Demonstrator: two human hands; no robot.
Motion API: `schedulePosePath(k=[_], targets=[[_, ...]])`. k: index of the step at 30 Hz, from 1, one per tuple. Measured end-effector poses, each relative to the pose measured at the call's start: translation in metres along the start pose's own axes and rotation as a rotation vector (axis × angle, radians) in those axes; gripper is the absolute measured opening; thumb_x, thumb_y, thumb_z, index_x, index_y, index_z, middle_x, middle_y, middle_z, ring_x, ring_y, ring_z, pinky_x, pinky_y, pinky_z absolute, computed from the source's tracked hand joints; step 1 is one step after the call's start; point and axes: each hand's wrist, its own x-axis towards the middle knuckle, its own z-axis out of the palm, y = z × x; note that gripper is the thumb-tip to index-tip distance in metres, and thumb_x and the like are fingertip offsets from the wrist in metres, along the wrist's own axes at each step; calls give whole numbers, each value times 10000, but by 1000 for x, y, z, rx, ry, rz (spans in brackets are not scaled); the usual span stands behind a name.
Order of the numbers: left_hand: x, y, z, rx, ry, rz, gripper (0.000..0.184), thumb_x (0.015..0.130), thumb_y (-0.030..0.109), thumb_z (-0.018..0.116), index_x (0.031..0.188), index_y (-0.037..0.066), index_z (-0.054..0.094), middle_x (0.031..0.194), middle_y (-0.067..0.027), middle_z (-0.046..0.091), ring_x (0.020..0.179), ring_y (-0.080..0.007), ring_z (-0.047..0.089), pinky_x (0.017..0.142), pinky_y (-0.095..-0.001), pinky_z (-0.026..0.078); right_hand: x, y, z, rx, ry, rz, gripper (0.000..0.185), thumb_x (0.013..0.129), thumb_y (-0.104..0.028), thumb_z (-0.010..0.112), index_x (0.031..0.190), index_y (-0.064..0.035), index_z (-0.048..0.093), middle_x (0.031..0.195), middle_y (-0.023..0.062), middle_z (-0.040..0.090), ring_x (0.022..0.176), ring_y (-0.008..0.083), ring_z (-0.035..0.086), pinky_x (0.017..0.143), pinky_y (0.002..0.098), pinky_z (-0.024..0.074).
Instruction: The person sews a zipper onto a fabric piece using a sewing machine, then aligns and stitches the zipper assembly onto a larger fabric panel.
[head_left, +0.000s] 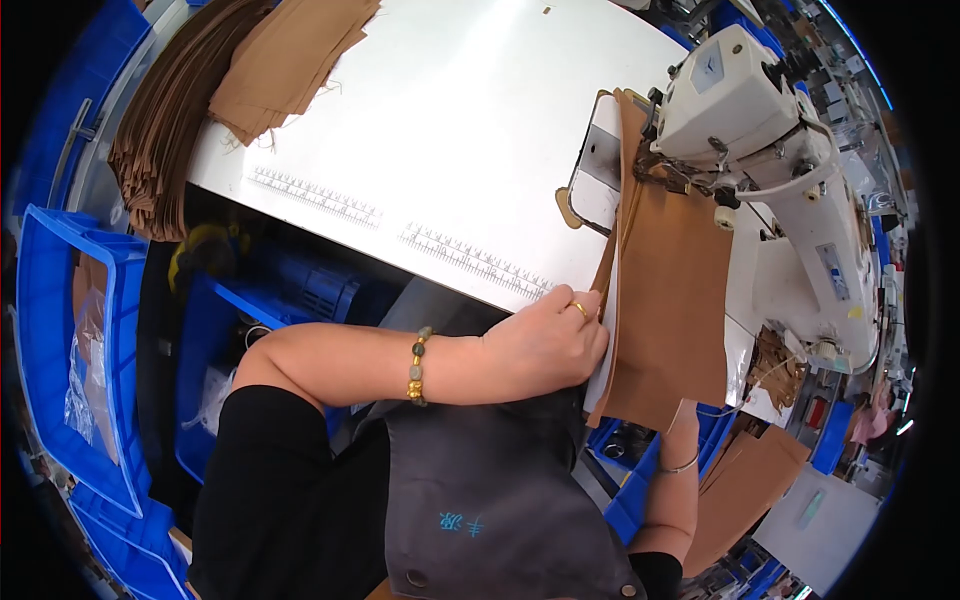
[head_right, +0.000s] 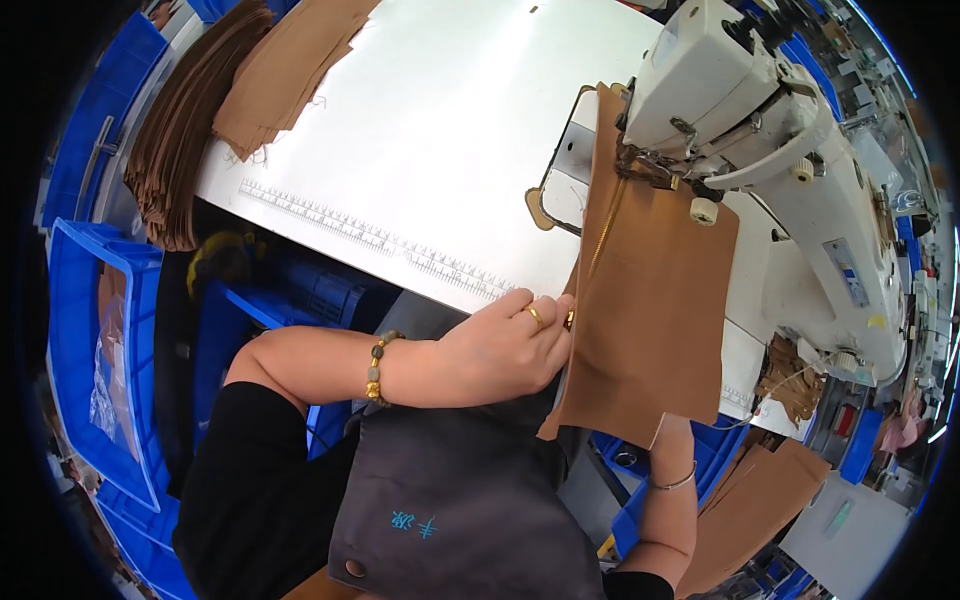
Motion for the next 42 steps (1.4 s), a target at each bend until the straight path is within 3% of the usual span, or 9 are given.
schedulePosePath(k=[6,9,12,18,21,25,27,35,42], targets=[[1,-3,-4,-73,-34,29,259,774,117,643,982,-29,688,969,-114,706,850,-180,553,730,-293,460,37,-21,-13,-680,123,-399,412,1050,-217,560,1374,35,597,1352,164,669,1139,313,668,898,374,543],[0,-5,-4,-88,9,30,123,776,125,661,829,21,624,917,-143,714,939,-234,594,777,-319,461,61,-19,-23,-898,155,-527,410,1045,-218,567,1367,32,604,1356,168,669,1164,330,663,930,391,543],[-2,-9,-7,-130,-29,53,195,773,106,662,916,-27,656,1063,-200,737,924,-237,586,836,-337,488,83,-12,-38,-1042,207,-610,408,1040,-220,574,1361,29,611,1361,173,669,1188,347,658,962,407,543],[-3,-11,-6,-145,-42,55,361,770,90,650,1081,-91,683,1123,-218,729,900,-234,567,880,-359,502,95,-15,-90,-1170,549,-245,373,1028,-208,592,1329,5,649,1396,188,656,1297,397,611,1099,466,490],[-3,-11,-8,-149,-49,45,376,765,88,645,1092,-93,685,1146,-217,727,902,-235,565,885,-357,503,70,-50,-57,-899,713,-339,316,1011,-142,619,1302,-34,682,1386,175,655,1268,369,631,1059,443,509],[0,-11,-13,-153,-70,52,384,753,92,646,1087,-93,690,1058,-185,722,909,-250,571,907,-370,507,41,-91,36,-395,273,-353,302,975,-98,675,1274,-75,711,1337,145,653,1200,367,639,1048,416,510],[-3,-12,-15,-162,-100,51,379,750,94,648,1079,-87,698,1023,-169,718,916,-258,576,916,-380,509,34,-86,58,-447,115,-315,386,1002,-237,669,1380,-158,679,1460,134,567,1314,349,566,1180,589,350],[-32,-4,-19,-211,-92,55,340,742,128,672,1052,12,750,1067,-132,718,1201,-333,602,988,-476,525,20,-78,76,-769,89,-441,467,950,-371,708,1388,-211,676,1525,136,530,1432,353,476,1167,714,276],[-31,-45,-44,-293,-74,-113,295,692,24,714,985,40,738,1006,-42,738,971,-229,698,819,-324,571,19,-77,75,-812,74,-481,541,884,-409,765,1357,-158,684,1520,173,532,1444,374,464,1128,725,325]])
